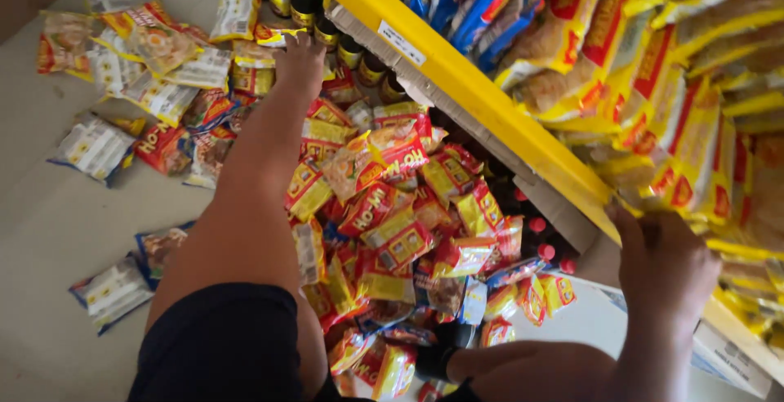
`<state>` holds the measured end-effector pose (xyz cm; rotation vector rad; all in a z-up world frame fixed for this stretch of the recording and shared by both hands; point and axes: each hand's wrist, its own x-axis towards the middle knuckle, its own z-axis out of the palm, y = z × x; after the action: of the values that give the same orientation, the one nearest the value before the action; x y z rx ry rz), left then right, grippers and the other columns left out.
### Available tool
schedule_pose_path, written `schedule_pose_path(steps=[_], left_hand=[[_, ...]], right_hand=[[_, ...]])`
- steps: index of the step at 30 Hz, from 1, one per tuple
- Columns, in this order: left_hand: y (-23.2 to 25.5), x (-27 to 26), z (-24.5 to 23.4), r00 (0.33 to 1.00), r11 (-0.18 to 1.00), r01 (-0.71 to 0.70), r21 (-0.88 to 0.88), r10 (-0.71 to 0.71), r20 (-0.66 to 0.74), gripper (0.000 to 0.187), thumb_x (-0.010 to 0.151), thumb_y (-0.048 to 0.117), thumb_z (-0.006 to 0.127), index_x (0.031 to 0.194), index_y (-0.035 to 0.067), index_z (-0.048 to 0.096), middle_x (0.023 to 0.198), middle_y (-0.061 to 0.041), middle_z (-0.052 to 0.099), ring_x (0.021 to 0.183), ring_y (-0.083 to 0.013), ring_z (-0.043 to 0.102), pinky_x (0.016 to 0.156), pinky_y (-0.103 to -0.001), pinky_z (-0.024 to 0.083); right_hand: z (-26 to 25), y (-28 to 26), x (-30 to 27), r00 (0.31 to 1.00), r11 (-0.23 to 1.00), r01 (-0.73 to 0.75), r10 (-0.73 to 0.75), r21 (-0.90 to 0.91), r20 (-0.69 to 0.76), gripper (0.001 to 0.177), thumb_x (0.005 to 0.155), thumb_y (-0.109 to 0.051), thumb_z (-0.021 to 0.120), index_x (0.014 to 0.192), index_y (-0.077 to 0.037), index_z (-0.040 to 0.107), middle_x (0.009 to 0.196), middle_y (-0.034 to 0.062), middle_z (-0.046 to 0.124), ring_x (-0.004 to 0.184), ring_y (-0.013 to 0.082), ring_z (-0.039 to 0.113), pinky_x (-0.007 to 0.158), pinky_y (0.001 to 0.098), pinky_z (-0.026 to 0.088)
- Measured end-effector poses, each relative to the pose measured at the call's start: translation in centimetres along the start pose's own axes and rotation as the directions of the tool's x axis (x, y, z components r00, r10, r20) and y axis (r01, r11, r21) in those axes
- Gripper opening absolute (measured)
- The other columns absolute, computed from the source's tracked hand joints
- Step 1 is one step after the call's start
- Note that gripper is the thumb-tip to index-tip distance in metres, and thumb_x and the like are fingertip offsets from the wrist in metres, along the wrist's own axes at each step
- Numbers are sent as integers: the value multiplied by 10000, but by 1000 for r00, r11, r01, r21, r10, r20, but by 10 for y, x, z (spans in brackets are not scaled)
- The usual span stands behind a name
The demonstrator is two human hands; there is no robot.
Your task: Picking up instant noodle packets from the floor and arranging them on a grocery store shelf
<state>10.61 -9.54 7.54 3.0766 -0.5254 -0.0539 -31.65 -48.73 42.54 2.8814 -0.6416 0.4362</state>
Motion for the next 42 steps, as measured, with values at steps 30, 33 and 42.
schedule_pose_path(steps=[30,33,42], left_hand=[[-91,36,44,988,971,46,-233,-78,-132,240,859,74,675,1015,-98,738,897,-297,720,746,-478,684,682,-505,575],[-66,-7,-41,999,945,33,-325,-31,10,414,933,242,733,938,-170,701,851,-338,690,697,-507,668,628,-537,556],[95,-179,-220,836,619,257,-742,244,492,269,976,215,735,1057,-42,743,814,-152,698,541,-229,592,490,-372,563]], right_hand=[[-7,-12,11,972,936,-203,157,288,176,397,1080,-281,801,894,53,696,641,134,595,535,255,491,548,379,418],[8,9,8,998,962,-38,21,272,66,406,1078,-260,849,867,42,679,661,124,570,550,258,446,556,396,405],[19,19,6,975,943,190,-149,271,-166,395,980,-268,975,835,-1,722,676,105,655,504,277,525,541,395,488]])
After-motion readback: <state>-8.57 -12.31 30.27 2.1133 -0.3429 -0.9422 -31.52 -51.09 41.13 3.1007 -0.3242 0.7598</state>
